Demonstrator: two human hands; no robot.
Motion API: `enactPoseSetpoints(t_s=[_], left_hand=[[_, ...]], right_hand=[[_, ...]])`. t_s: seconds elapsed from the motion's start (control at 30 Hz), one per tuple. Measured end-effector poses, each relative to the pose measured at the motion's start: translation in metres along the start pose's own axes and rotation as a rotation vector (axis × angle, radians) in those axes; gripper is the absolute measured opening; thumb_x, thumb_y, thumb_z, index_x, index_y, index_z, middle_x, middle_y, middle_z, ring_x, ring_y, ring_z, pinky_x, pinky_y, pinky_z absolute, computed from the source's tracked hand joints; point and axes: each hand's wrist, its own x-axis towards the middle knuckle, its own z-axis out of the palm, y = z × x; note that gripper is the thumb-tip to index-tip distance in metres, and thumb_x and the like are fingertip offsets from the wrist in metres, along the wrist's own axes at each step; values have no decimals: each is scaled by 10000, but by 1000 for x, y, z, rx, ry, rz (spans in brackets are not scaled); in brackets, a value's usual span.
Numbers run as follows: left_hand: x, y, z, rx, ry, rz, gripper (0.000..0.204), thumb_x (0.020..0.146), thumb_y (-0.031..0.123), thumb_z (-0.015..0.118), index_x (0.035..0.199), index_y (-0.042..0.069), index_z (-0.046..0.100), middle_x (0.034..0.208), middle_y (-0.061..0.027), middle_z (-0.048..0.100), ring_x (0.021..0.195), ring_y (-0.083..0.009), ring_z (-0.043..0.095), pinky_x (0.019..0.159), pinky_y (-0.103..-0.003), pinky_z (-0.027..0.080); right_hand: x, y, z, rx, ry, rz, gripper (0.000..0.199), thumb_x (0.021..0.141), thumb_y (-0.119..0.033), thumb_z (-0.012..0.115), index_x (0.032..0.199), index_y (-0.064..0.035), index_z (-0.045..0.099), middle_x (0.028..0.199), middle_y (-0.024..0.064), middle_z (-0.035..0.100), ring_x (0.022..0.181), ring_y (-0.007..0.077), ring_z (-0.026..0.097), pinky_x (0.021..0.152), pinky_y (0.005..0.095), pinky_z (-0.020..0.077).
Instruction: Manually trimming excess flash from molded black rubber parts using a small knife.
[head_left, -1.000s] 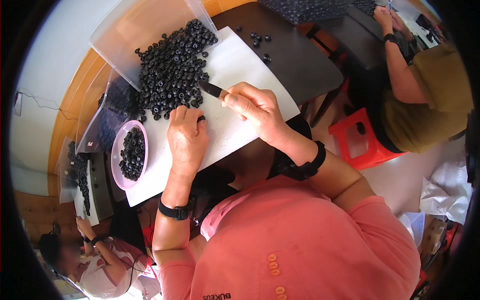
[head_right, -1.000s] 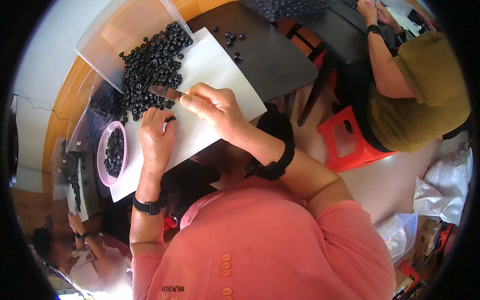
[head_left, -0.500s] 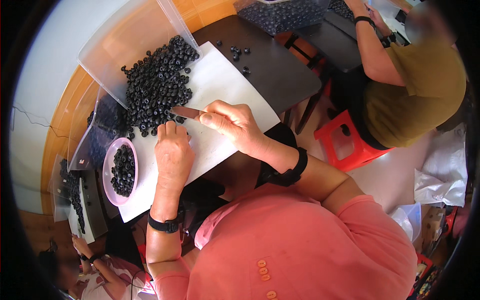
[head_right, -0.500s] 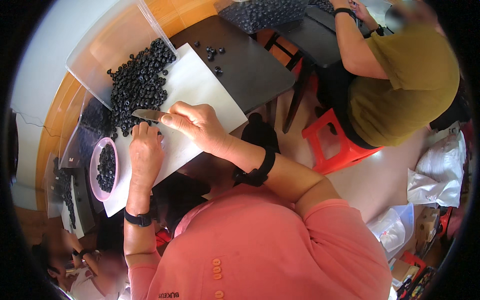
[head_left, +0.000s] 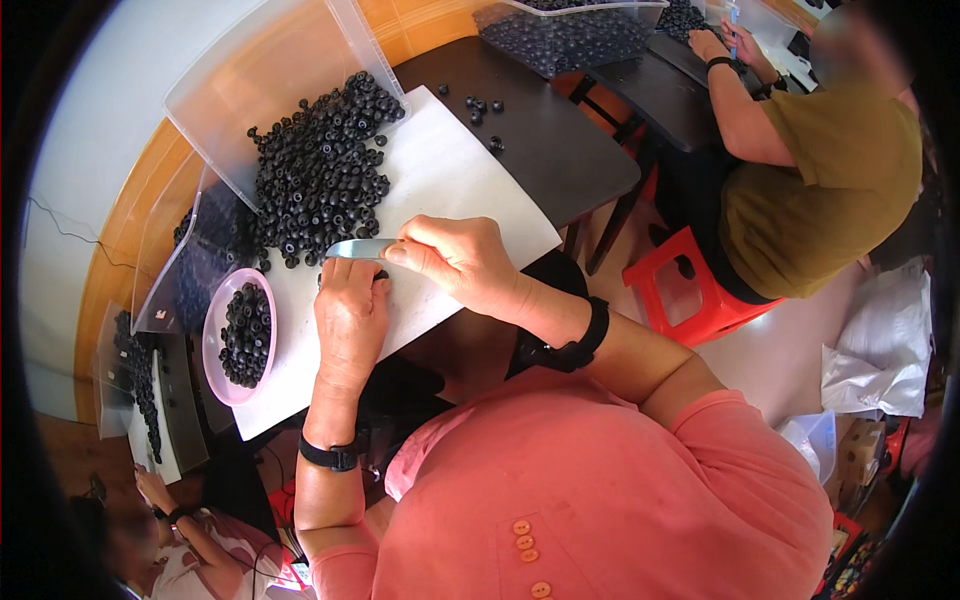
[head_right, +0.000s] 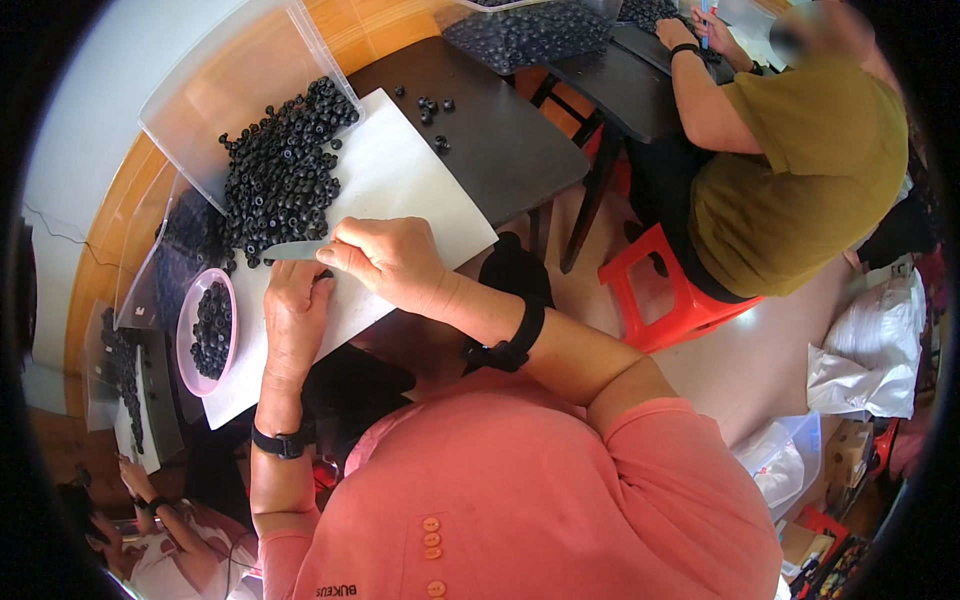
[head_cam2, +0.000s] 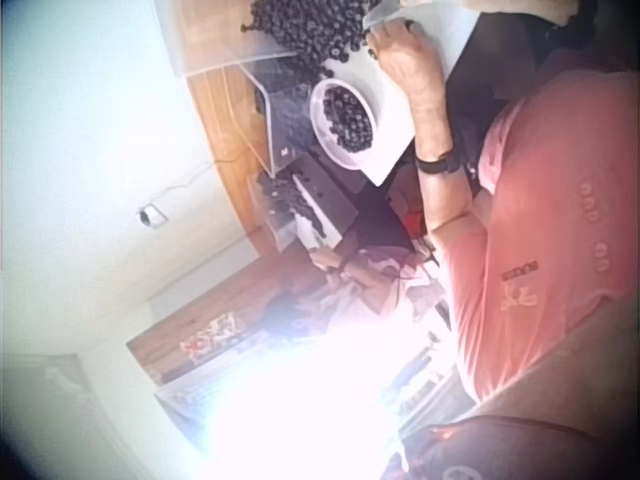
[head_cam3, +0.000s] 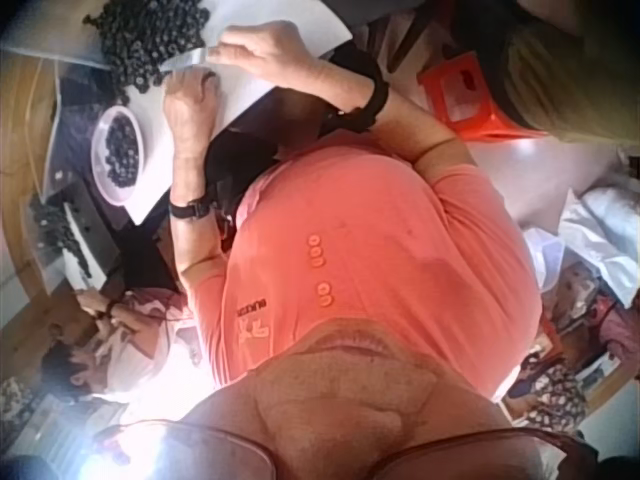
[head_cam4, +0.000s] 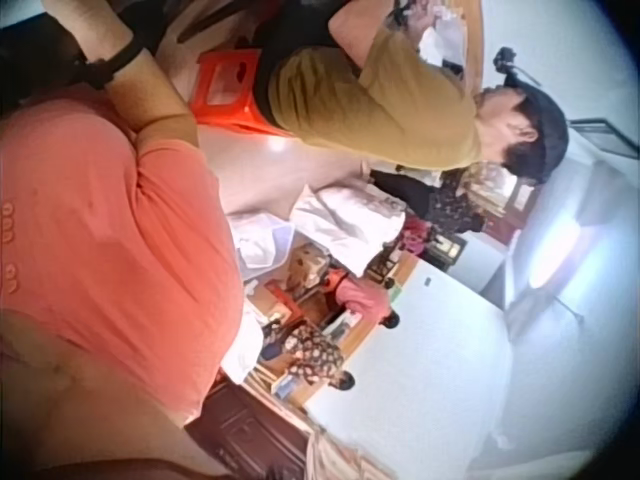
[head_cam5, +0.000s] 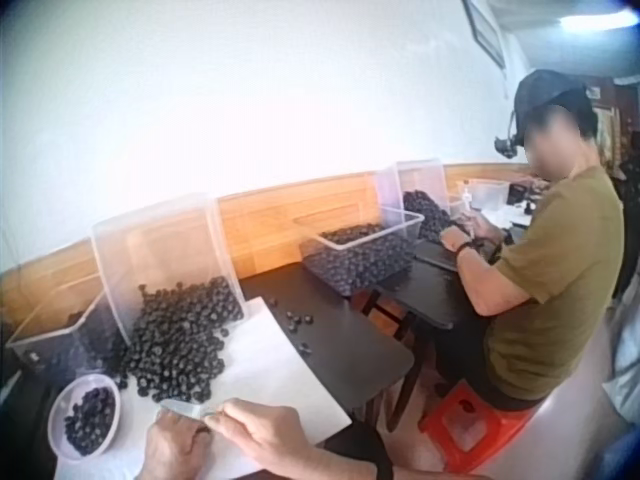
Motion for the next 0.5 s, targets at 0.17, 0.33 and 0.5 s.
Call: enactPoseSetpoints(t_s=[0.17, 0.33, 0.5], left_hand=[[-4, -1, 1, 61, -22, -17, 217, 736, -15, 693, 945, 24, 651, 933, -147, 643, 902, -373, 594, 765, -456, 512], [-10, -6, 8, 107, 21, -6, 227, 765, 10, 688, 988, 33, 656, 974, -145, 649, 940, -385, 598, 789, -462, 516], [-8, 2, 5, 33, 51, -31, 202, 777, 13, 685, 977, 36, 661, 978, -133, 645, 914, -375, 592, 769, -457, 515]], right_hand=[[-1, 3, 8, -113, 50, -115, 224, 889, -247, 706, 784, -59, 644, 578, 84, 546, 487, 223, 544, 473, 335, 410], [-1, 0, 9, -187, 58, -152, 252, 881, -275, 707, 749, -75, 627, 581, 83, 559, 499, 245, 568, 469, 354, 418], [0, 0, 10, -220, 38, -128, 290, 886, -307, 695, 728, -84, 599, 578, 75, 562, 505, 255, 576, 472, 364, 421]])
